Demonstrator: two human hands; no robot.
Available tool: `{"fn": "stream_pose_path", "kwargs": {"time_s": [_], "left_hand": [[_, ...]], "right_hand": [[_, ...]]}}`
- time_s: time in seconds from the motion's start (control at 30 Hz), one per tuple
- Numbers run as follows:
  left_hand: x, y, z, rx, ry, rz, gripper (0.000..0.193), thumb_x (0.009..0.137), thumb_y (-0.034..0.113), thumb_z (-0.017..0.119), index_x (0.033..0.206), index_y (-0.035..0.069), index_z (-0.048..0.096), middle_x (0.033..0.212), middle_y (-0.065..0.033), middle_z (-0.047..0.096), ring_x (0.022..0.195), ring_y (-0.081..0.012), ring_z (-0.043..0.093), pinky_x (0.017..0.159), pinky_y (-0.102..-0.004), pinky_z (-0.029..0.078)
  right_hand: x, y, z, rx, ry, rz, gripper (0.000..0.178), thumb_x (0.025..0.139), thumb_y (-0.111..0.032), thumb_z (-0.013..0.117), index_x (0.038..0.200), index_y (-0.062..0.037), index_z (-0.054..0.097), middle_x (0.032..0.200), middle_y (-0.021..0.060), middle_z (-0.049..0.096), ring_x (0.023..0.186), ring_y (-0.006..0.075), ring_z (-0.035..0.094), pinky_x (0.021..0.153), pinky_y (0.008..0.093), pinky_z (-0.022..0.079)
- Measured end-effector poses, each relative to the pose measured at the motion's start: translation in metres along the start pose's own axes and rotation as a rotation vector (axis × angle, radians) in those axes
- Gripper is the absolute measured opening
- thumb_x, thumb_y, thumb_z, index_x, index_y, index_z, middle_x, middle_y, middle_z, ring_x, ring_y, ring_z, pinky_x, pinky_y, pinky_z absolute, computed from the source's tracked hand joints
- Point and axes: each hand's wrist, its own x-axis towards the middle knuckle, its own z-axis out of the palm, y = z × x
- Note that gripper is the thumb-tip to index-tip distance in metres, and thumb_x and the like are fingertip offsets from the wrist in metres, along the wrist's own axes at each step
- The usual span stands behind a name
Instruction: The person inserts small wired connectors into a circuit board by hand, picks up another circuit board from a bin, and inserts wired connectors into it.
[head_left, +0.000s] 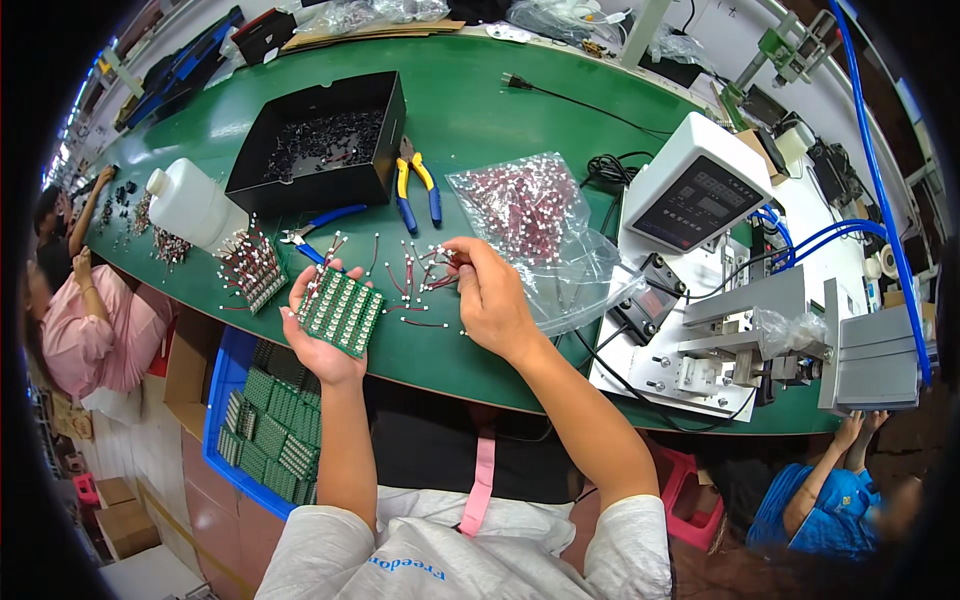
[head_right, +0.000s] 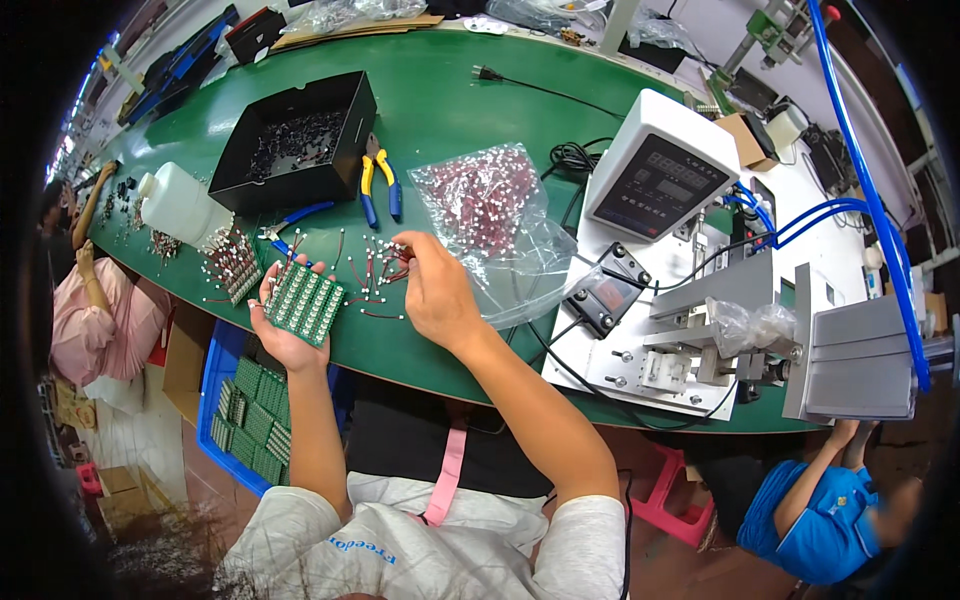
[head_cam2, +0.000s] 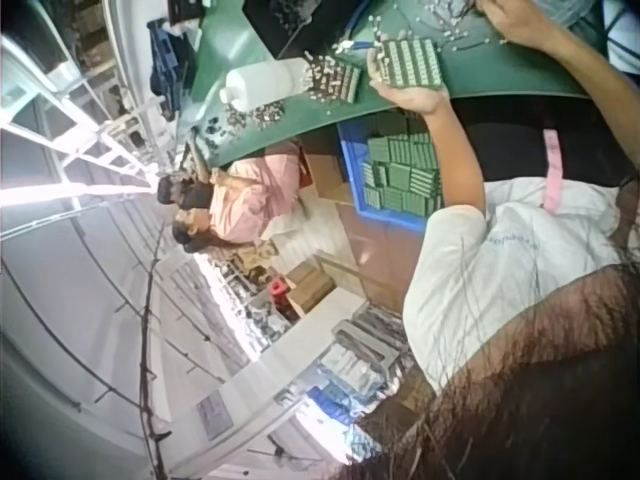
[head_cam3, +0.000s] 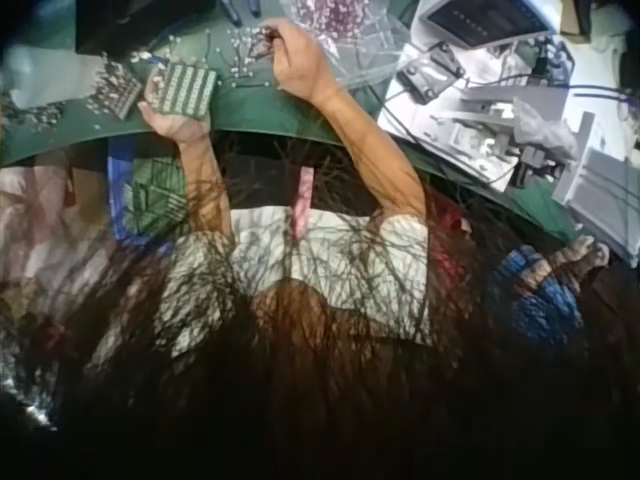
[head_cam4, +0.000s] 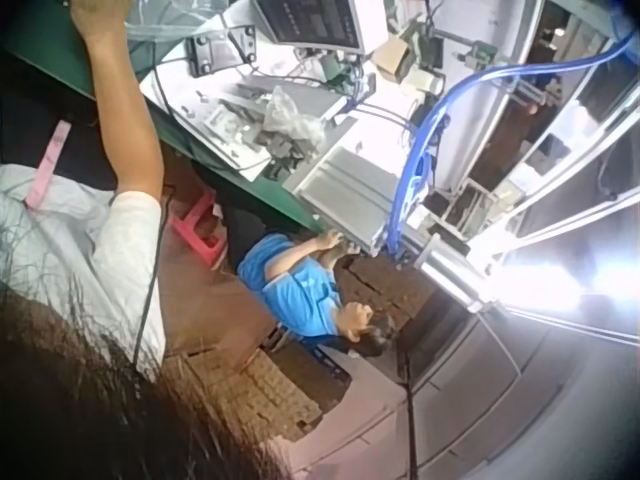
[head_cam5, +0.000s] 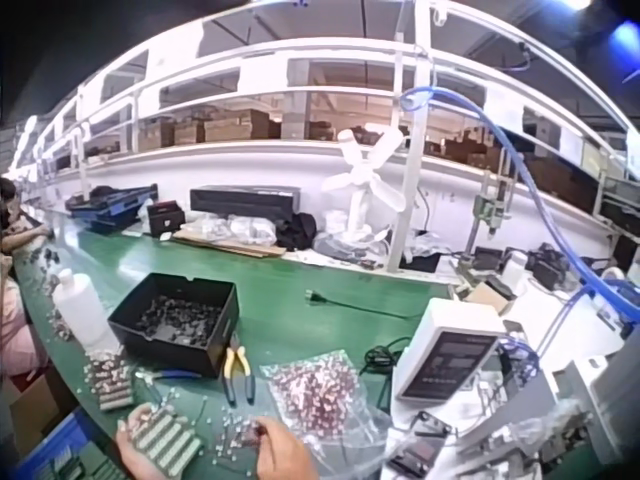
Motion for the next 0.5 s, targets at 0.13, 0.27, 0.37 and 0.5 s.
{"fn": "stream_pose_path", "kwargs": {"time_s": [0.13,0.27,0.37,0.5], "left_hand": [[-0.0001,0.0002,-0.0011,0.007,0.005,0.002,0.055,0.095,0.047,0.029,0.129,0.006,0.04,0.123,-0.0191,0.051,0.106,-0.0353,0.056,0.087,-0.0466,0.048],[-0.0005,0.0005,-0.0007,0.013,0.004,0.003,0.055,0.095,0.047,0.029,0.129,0.006,0.04,0.123,-0.0195,0.051,0.106,-0.0355,0.056,0.087,-0.0467,0.048],[-0.0008,0.0012,0.0004,0.02,0.006,0.004,0.055,0.095,0.047,0.029,0.129,0.005,0.04,0.124,-0.0198,0.051,0.106,-0.0357,0.056,0.087,-0.0468,0.048],[-0.0008,0.0,-0.0007,0.026,0.004,0.003,0.056,0.095,0.048,0.029,0.129,0.005,0.04,0.124,-0.02,0.051,0.107,-0.0358,0.056,0.087,-0.0467,0.048]], "right_hand": [[0.0005,-0.0054,-0.0035,0.045,-0.017,0.11,0.024,0.086,0.003,0.047,0.108,-0.0004,0.056,0.085,0.0084,0.062,0.071,0.0149,0.055,0.061,0.0258,0.042],[0.0007,-0.0065,-0.0068,0.04,-0.045,0.196,0.024,0.086,0.003,0.048,0.108,-0.0003,0.056,0.084,0.0073,0.062,0.073,0.0133,0.056,0.062,0.024,0.041],[0.001,-0.004,-0.0082,0.018,-0.085,0.234,0.023,0.085,0.003,0.049,0.106,0.0002,0.056,0.084,0.0068,0.062,0.073,0.0118,0.056,0.062,0.0225,0.041],[0.0013,-0.003,-0.006,0.182,-0.062,0.302,0.022,0.083,0.004,0.05,0.105,0.0,0.057,0.083,0.0069,0.061,0.071,0.0105,0.055,0.062,0.0214,0.042]]}}
